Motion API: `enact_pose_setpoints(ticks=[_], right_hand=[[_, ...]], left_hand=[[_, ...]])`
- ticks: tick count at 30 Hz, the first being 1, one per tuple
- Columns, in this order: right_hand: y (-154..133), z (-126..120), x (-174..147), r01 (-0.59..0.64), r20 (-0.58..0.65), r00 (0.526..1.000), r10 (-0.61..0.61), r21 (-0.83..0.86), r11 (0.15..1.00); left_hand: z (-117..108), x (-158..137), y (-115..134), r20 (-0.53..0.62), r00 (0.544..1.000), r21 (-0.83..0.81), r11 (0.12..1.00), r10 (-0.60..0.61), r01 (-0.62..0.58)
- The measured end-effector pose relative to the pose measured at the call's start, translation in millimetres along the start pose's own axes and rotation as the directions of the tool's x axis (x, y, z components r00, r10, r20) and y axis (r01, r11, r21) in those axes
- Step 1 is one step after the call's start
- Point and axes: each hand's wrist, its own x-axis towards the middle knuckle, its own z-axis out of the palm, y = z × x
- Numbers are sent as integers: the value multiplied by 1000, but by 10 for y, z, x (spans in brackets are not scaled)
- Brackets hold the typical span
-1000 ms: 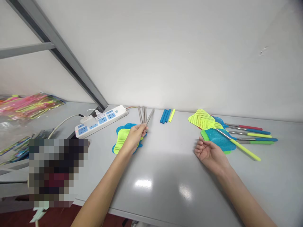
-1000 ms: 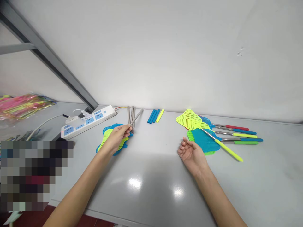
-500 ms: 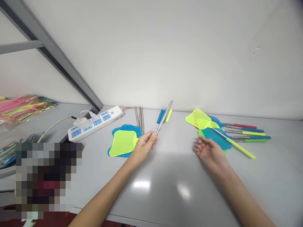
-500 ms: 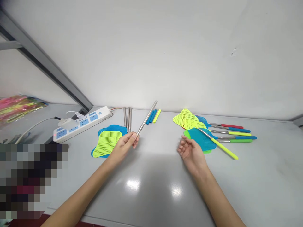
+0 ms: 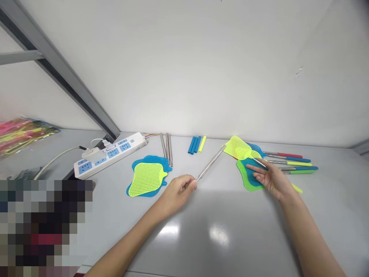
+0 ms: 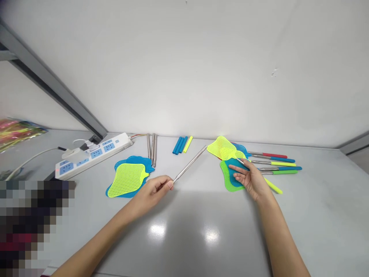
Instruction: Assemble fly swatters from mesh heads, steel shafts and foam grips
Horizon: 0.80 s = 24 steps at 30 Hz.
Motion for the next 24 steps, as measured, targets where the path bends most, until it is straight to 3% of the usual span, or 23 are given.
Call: enact_pose_setpoints(ticks=[5,12,17,24], right_hand=[[22,-23,114,35,-72,997,-39,-49,998],[11,16,128,11,-97,995,-17,-64,998],[8,68,94,12,-106,994,-21,-85,996],[5,51,-71,36,-98,994,-49,-127,991]], left_hand=[[-33,-155,-93,55,994,155,983,92,-99],[-63,-415,-363,68,990,332,933,121,-137],[-39,-423,-494,41,982,539,824,183,-176],[-49,-333,-555,27,967,615,758,255,-217]])
